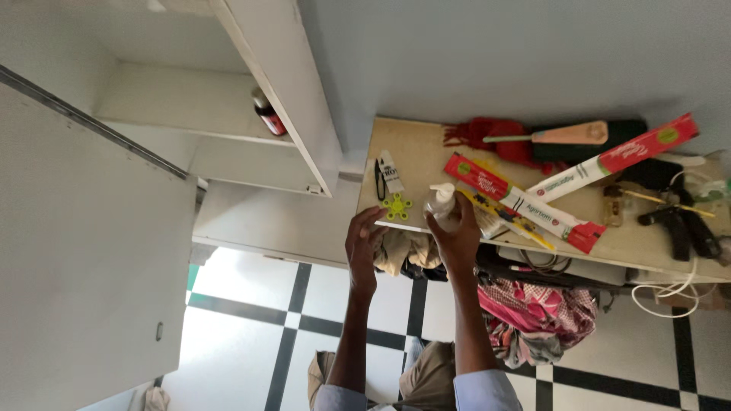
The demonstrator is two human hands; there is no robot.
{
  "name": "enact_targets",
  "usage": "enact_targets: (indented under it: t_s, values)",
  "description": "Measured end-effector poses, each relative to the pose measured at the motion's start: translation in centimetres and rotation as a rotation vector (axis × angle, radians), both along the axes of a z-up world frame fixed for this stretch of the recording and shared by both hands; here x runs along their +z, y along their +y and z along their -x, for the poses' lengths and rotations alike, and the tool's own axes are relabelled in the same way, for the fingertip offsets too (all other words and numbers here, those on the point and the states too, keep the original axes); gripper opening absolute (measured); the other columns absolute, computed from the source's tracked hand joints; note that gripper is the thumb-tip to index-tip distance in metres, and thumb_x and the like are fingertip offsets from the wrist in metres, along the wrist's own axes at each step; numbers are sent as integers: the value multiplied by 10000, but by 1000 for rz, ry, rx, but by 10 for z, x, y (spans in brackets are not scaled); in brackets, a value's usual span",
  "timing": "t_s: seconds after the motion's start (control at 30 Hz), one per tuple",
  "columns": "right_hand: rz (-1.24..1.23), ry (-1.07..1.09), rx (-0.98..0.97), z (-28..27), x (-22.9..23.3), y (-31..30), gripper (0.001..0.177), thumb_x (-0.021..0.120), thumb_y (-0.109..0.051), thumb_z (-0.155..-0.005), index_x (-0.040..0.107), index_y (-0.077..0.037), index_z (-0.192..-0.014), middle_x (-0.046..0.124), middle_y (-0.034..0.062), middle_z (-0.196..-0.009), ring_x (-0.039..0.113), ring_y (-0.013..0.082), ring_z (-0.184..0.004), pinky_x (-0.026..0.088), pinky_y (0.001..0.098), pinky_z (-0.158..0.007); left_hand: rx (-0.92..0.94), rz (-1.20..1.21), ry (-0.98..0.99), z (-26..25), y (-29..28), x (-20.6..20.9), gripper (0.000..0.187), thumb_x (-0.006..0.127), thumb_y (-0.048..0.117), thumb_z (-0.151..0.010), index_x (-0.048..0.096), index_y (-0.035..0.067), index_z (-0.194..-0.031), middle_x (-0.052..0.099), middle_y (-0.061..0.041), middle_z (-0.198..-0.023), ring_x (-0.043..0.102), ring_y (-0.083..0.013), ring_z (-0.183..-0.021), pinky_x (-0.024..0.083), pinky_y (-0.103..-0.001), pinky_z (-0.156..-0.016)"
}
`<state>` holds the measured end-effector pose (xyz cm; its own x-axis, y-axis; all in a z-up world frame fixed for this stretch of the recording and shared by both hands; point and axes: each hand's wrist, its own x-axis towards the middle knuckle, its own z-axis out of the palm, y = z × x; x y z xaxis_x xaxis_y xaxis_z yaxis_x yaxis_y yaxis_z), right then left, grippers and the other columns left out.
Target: The person picks up various personal care items from a cluttered table and places them onto the shelves of an open white cabinet. Items handled include bottles, tubes, and jars, which are arranged one by one on the shelves.
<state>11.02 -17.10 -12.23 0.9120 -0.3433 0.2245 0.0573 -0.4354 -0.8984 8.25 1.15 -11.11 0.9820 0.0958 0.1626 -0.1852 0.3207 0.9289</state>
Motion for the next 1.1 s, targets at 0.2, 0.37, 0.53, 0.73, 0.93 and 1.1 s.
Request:
enact_targets:
  t_s: [0.2,0.37,0.53,0.73,0.93,1.1]
  values:
    - [-110,-108,8,21,45,16,703,852,-100,-832,476,19,-1415,670,184,-1290,685,257,-1177,566,367,-1000,-2,58,-26,10,14,39,498,409,364,-1095,526,-14,-1397,629,-185,-1377,568,-260,-1366,477,-393,-1076]
    - [-128,-166,55,45,102,44,683,837,-98,-830,459,-1,-1390,655,183,-1268,683,258,-1164,583,380,-983,29,23,-61,25,39,84,501,414,382,-1087,529,4,-1395,634,-176,-1383,568,-261,-1367,483,-405,-1081]
    - [-70,-233,88,67,151,86,648,825,-85,-835,493,-13,-1387,673,166,-1237,686,264,-1143,554,399,-980,67,37,-113,43,76,121,530,433,421,-1081,528,8,-1397,615,-164,-1393,565,-264,-1376,496,-429,-1079]
    - [-120,-305,161,91,186,148,612,799,-96,-860,519,-32,-1401,635,145,-1267,678,239,-1137,573,371,-946,127,10,-149,74,137,152,574,426,478,-1080,519,18,-1410,621,-161,-1390,569,-262,-1369,495,-430,-1081]
    - [-157,-393,234,108,197,213,640,792,-65,-891,501,-17,-1459,561,151,-1360,631,227,-1223,559,361,-1004,192,-15,-176,100,200,170,583,432,492,-1076,520,18,-1404,618,-162,-1392,565,-261,-1373,497,-433,-1080]
    - [-180,-411,250,116,203,256,604,801,-45,-883,532,-12,-1423,624,126,-1283,692,215,-1137,575,359,-982,225,-22,-227,121,241,176,575,427,488,-1086,518,22,-1410,603,-154,-1410,557,-258,-1383,492,-428,-1085]
